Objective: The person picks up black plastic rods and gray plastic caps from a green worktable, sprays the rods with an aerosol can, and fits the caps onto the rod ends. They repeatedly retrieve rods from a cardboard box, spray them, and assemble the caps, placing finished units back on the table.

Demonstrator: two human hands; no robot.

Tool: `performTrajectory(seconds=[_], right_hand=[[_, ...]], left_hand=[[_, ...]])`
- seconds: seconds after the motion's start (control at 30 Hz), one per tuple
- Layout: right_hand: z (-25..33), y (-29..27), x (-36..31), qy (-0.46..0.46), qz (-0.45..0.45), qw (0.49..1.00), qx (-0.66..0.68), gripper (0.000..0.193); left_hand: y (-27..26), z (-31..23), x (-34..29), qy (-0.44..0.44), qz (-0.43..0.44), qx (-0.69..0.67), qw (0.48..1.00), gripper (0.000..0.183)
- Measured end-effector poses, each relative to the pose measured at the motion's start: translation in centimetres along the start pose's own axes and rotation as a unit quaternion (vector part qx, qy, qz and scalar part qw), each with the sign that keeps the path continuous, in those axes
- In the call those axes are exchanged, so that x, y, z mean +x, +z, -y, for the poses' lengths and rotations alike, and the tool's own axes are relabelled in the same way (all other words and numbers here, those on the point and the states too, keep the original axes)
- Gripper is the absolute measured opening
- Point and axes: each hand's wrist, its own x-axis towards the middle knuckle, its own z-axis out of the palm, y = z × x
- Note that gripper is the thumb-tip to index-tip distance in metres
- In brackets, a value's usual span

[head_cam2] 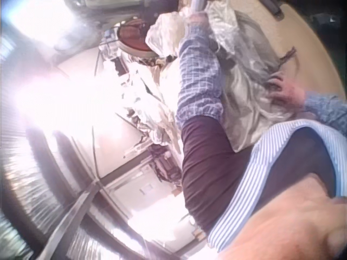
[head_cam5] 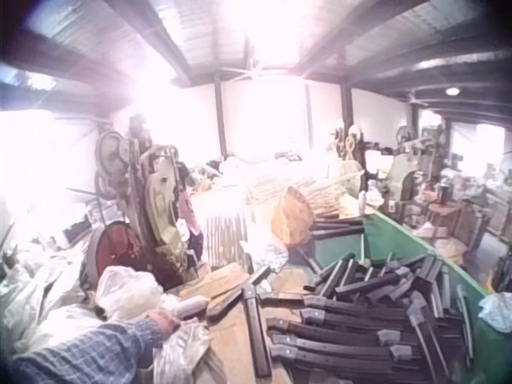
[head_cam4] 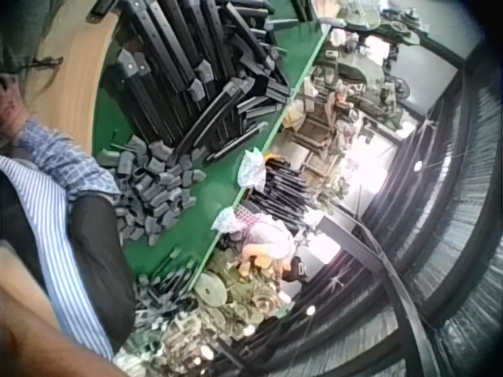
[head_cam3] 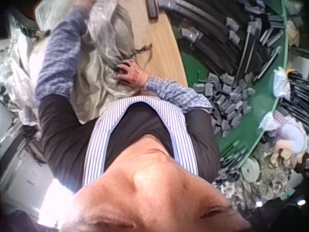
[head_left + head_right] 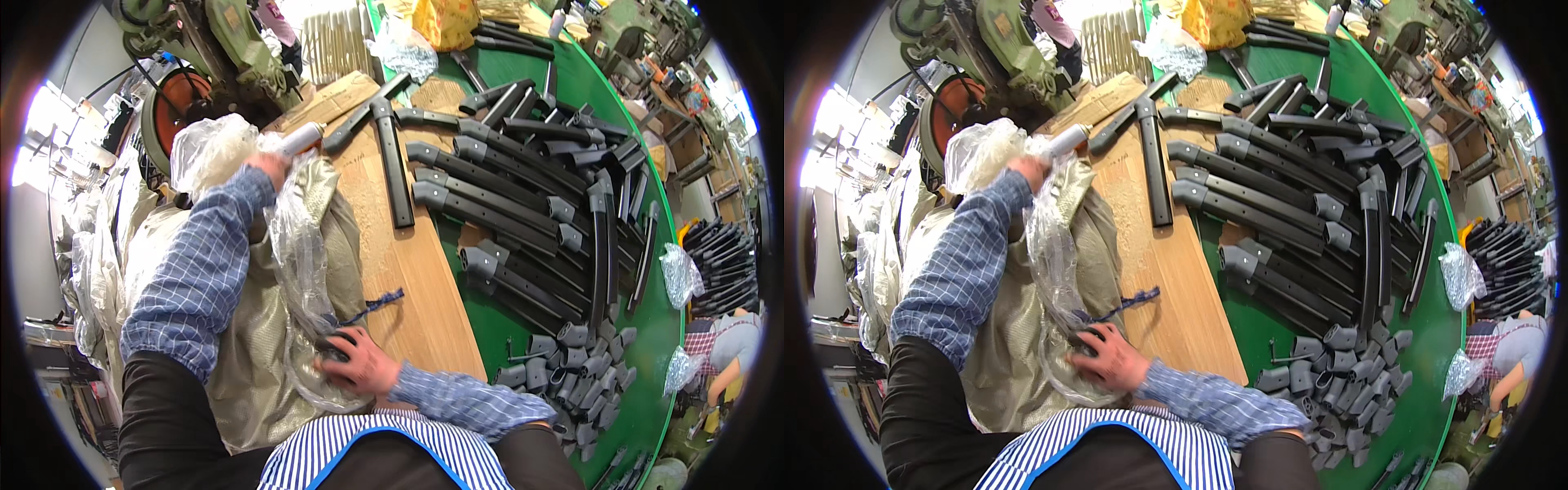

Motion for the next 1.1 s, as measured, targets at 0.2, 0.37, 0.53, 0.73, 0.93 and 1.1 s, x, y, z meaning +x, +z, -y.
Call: performTrajectory(seconds=[0.2, 0.37, 0.53, 0.73, 0.93, 1.1], right_hand=[[-9.4, 7.6, 5.0, 0.248, 0.134, 0.946, -0.158, 0.033], [-8.4, 5.9, 7.3, 0.216, 0.173, 0.942, -0.188, 0.038], [-4.3, -1.4, 5.1, 0.242, 0.053, 0.967, 0.059, 0.028], [-5.6, -6.7, 1.8, 0.334, -0.254, 0.903, -0.091, 0.020], [-15.4, -7.5, 4.8, 0.412, -0.159, 0.875, -0.201, 0.036], [-22.4, -4.2, 9.2, 0.562, -0.014, 0.756, -0.334, 0.061]], left_hand=[[-4.9, -1.9, -7.7, 0.149, -0.101, -0.055, 0.982, 0.038], [-7.4, -9.8, -11.1, 0.298, -0.134, -0.094, 0.940, 0.052], [-3.8, -13.2, -8.2, 0.265, 0.047, -0.048, 0.962, 0.054], [0.0, -21.5, -7.0, 0.317, -0.044, 0.007, 0.947, 0.050], [-0.5, -18.6, -11.8, 0.309, -0.136, 0.023, 0.941, 0.051], [-6.0, -15.8, -25.4, 0.422, -0.086, -0.212, 0.877, 0.061]])
